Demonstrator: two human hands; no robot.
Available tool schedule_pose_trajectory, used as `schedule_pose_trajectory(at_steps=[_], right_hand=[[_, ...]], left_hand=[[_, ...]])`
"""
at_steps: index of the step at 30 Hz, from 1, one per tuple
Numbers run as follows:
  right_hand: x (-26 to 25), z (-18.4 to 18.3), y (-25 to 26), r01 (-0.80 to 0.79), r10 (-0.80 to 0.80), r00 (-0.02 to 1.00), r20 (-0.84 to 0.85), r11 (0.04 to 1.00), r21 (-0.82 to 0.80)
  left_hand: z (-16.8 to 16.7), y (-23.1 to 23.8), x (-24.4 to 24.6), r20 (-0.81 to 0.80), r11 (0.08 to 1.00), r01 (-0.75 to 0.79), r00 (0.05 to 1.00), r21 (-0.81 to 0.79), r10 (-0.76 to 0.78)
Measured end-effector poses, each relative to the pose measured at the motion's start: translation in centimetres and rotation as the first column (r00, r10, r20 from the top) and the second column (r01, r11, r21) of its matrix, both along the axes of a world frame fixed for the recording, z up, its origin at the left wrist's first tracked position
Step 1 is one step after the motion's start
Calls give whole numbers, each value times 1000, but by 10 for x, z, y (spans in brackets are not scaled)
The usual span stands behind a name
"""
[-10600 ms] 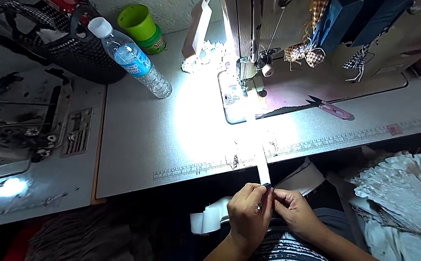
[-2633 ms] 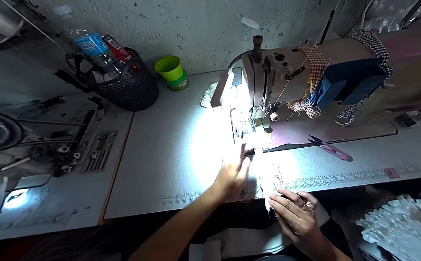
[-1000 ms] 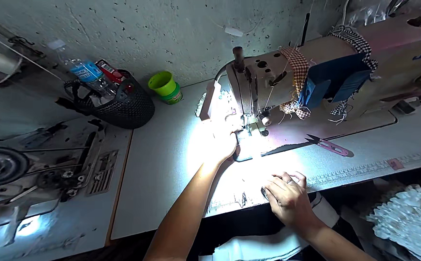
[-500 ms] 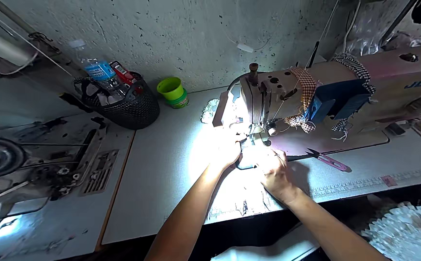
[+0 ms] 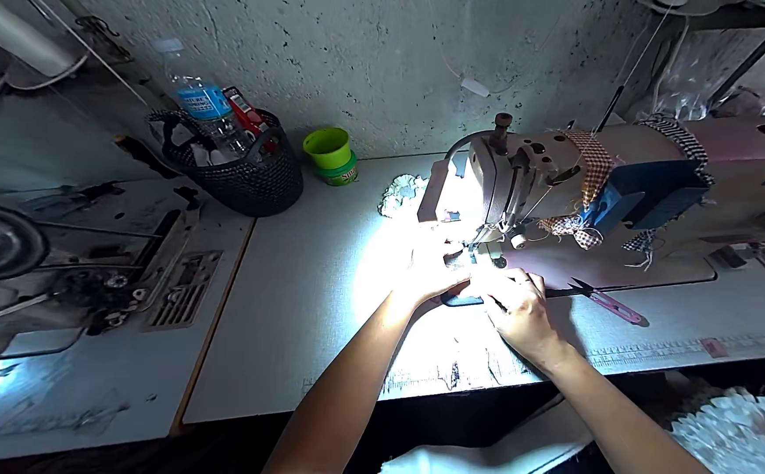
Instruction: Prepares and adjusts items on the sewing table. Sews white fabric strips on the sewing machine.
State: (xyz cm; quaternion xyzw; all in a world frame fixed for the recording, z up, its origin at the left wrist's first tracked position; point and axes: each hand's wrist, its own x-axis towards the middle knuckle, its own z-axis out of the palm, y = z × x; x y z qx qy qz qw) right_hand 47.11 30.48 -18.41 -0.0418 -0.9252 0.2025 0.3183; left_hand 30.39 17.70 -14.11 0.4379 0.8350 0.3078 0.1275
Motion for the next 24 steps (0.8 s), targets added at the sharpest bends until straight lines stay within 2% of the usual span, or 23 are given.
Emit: schedule_pose_trajectory(at_steps=[3, 7, 10, 12, 14, 19, 24], right_hand=[[15, 4, 8, -82, 87, 995, 53, 993, -79], [15, 8, 20, -145, 145, 989, -12, 978, -150], [8, 6, 27, -174, 174, 984, 21, 985, -16], [6, 4, 26, -177, 172, 983, 59, 980, 89], [7, 3, 24, -169, 162, 984, 69, 980, 107], [4, -1, 28, -152, 152, 988, -12, 984, -91], [-8, 4, 34, -214, 216, 976, 22, 974, -81]], left_hand=[[-2, -1, 0, -9, 1000, 4, 1000, 8, -4], [-1, 1, 2, 5, 999, -11, 1000, -48, 11], [-1, 1, 2, -15, 1000, -13, 1000, -26, 12], [3, -1, 5, -13, 997, -19, 1000, -71, 18], [5, -1, 6, 23, 996, -25, 999, -89, 28], [-3, -1, 2, -31, 1000, 11, 999, -24, -12], [-4, -2, 1, -116, 1000, 13, 993, -18, -15]])
